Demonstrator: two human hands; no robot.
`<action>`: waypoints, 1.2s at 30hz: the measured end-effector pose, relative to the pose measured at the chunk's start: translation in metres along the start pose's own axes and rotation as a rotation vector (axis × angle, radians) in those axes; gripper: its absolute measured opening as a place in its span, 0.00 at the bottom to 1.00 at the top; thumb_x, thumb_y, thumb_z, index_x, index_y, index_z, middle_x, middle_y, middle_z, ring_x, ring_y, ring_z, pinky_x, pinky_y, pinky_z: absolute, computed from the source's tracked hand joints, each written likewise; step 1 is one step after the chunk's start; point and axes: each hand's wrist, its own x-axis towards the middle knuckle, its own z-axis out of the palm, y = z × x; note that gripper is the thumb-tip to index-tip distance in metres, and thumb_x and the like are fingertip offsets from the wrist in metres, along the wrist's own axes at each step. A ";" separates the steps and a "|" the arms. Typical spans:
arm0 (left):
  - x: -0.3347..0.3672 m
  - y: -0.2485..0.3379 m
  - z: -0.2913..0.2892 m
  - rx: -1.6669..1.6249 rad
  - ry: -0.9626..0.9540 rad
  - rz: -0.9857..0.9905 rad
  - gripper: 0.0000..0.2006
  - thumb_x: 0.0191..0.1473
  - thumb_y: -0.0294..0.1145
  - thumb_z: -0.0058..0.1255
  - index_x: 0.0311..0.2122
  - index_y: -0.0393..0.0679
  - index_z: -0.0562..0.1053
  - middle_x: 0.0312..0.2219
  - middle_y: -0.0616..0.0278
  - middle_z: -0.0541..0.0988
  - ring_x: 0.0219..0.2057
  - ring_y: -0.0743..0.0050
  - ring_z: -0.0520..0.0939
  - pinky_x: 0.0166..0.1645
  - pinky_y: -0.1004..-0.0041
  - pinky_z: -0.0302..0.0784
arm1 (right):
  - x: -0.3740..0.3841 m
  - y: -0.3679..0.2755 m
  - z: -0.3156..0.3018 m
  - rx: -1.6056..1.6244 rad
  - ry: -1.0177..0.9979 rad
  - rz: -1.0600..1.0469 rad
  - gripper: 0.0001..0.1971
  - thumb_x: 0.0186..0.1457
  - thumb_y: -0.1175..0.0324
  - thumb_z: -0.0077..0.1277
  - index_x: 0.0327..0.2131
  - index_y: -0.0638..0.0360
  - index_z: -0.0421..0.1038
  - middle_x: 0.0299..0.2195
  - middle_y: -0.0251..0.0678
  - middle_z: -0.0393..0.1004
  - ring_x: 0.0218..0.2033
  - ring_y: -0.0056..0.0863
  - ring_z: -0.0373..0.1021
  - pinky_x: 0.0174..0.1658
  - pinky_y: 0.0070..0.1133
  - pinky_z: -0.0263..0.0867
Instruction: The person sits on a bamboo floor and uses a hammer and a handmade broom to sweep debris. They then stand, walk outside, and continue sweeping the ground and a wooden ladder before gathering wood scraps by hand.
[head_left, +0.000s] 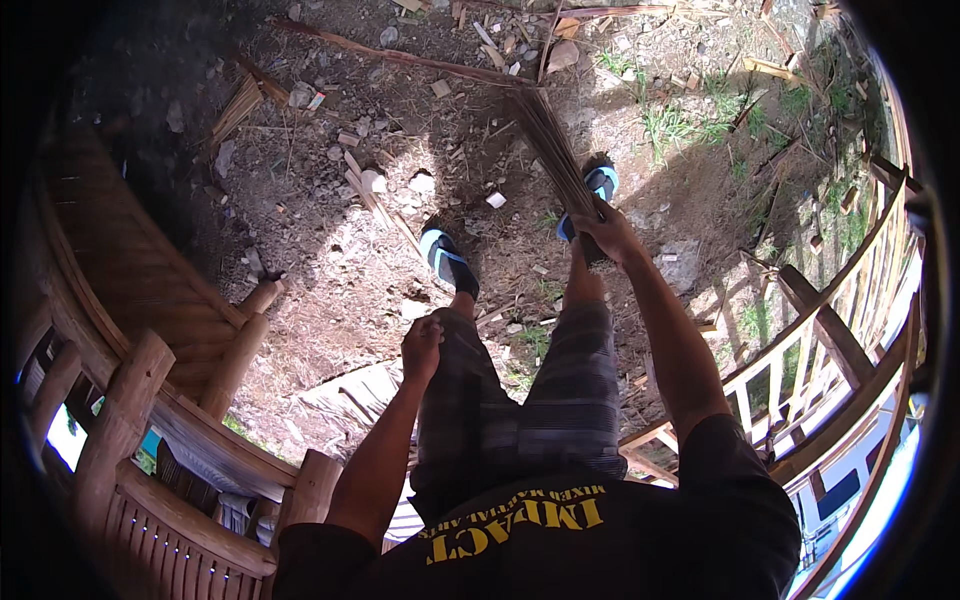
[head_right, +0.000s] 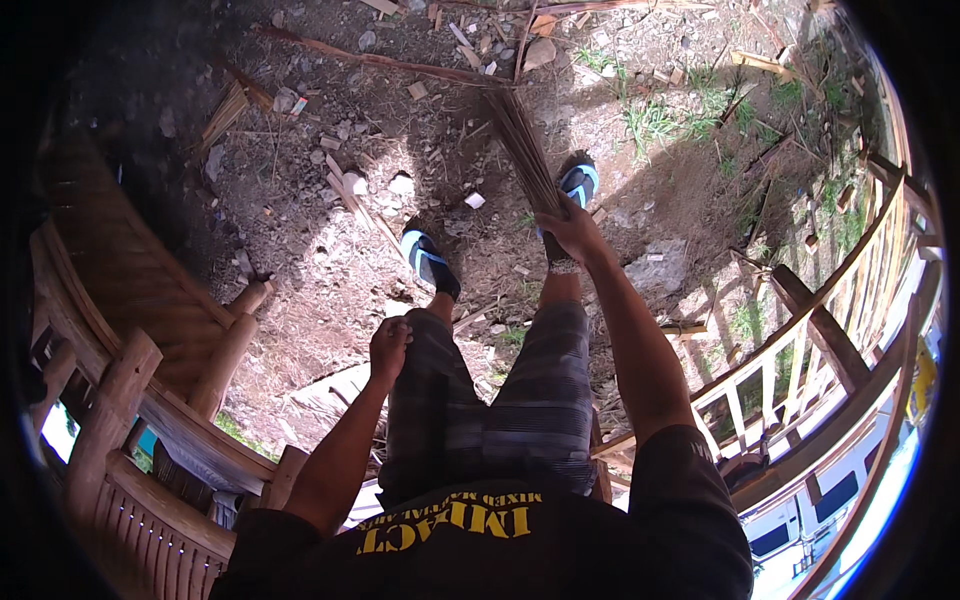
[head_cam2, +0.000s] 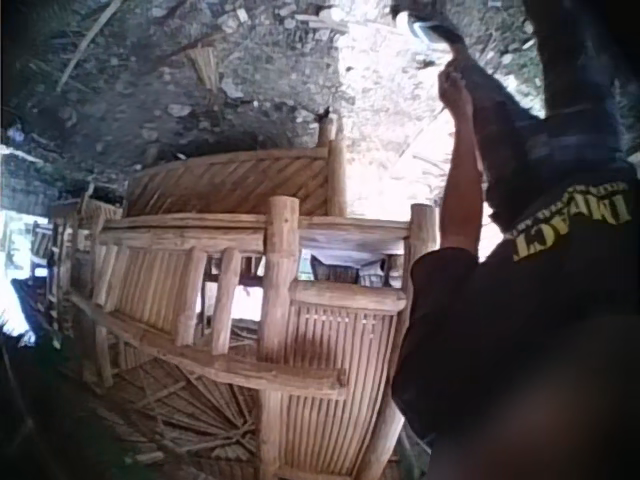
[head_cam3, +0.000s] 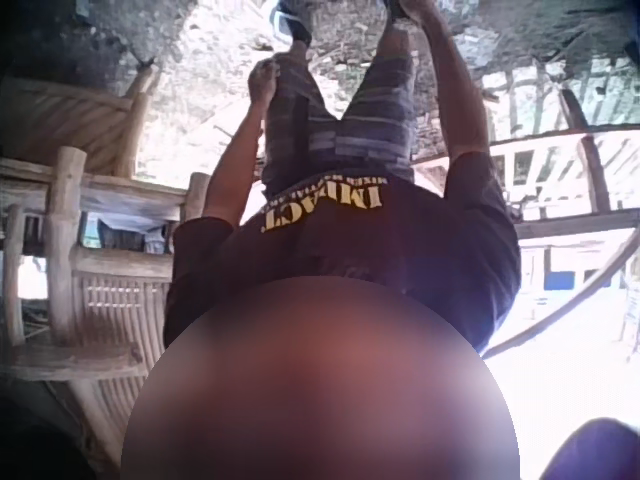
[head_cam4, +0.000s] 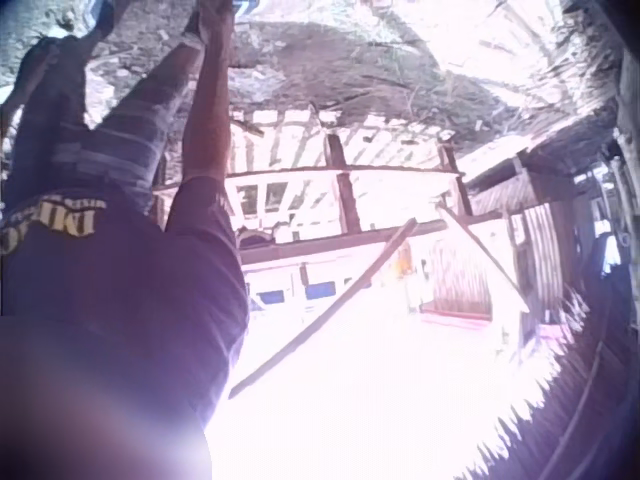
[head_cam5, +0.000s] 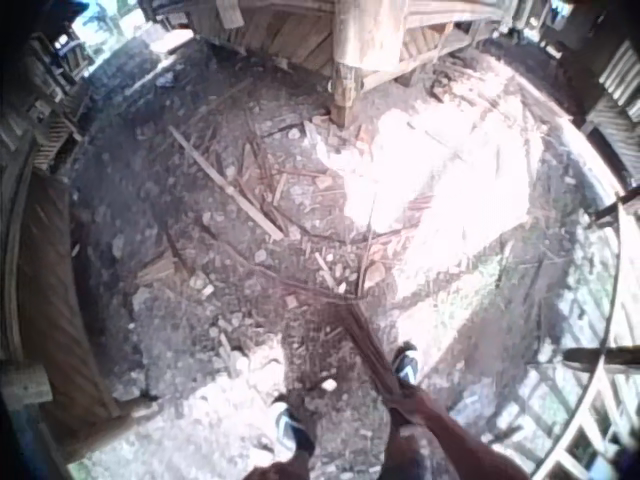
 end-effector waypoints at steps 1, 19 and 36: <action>-0.002 -0.006 -0.010 0.023 0.020 -0.073 0.13 0.63 0.34 0.49 0.48 0.39 0.76 0.34 0.58 0.83 0.32 0.74 0.84 0.40 0.73 0.80 | -0.014 0.013 -0.002 -0.136 0.078 -0.132 0.42 0.53 0.60 0.61 0.68 0.60 0.54 0.46 0.47 0.79 0.45 0.32 0.77 0.49 0.27 0.71; 0.034 0.100 0.096 0.074 -0.145 -0.022 0.14 0.64 0.35 0.49 0.51 0.43 0.74 0.39 0.64 0.81 0.34 0.80 0.82 0.34 0.78 0.74 | 0.065 -0.042 -0.069 -0.545 -0.341 -0.125 0.40 0.52 0.49 0.63 0.66 0.51 0.62 0.50 0.51 0.77 0.52 0.46 0.74 0.57 0.30 0.67; 0.144 0.370 0.302 -0.673 -0.176 -0.620 0.26 0.58 0.62 0.47 0.53 0.55 0.73 0.49 0.55 0.78 0.52 0.56 0.78 0.58 0.49 0.71 | 0.159 -0.120 -0.103 -0.292 -0.509 -0.087 0.30 0.55 0.52 0.49 0.55 0.64 0.72 0.49 0.57 0.77 0.53 0.50 0.73 0.56 0.36 0.67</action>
